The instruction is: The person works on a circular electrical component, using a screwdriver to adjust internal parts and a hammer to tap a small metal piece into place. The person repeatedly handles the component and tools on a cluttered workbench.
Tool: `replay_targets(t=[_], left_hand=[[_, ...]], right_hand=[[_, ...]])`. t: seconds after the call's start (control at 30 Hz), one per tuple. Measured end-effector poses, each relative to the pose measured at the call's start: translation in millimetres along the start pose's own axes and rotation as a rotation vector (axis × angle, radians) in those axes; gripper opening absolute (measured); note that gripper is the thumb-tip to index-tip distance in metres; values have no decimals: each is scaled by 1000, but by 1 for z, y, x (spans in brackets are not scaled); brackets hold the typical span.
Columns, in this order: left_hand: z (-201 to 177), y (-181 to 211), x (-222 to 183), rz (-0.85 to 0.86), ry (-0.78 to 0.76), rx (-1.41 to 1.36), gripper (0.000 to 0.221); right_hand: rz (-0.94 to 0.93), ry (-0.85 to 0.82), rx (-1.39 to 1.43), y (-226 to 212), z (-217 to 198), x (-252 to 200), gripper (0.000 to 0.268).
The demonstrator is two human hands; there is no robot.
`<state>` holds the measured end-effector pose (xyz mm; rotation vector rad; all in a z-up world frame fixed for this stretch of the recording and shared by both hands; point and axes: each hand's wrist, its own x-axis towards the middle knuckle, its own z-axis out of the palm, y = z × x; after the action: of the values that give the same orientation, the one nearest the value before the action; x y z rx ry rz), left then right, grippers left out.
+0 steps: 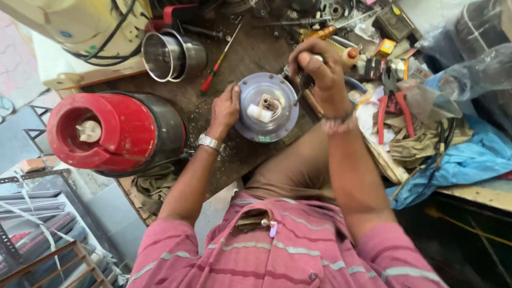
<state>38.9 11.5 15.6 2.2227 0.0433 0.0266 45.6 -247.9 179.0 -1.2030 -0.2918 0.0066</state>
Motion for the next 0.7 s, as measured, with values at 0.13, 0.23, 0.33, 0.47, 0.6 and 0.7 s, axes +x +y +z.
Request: replay_targets(t=[0.13, 0.23, 0.33, 0.47, 0.6, 0.7], left_hand=[[-1, 1, 5, -48, 11, 27, 44], [2, 1, 5, -53, 6, 10, 43], [-2, 2, 4, -82, -32, 59, 41], [-5, 7, 10, -62, -22, 59, 41], [-4, 6, -5, -62, 26, 52, 37], [-6, 15, 2, -68, 25, 101, 32]], right_hand=[[-331, 471, -166, 13, 31, -13, 26], [-301, 431, -116, 17, 20, -16, 23], [-93, 56, -91, 6, -3, -5, 26], [-106, -186, -761, -39, -16, 7, 37], [-106, -196, -1727, -83, -3, -5, 45], [-33, -388, -1760, -107, 7, 1, 44]])
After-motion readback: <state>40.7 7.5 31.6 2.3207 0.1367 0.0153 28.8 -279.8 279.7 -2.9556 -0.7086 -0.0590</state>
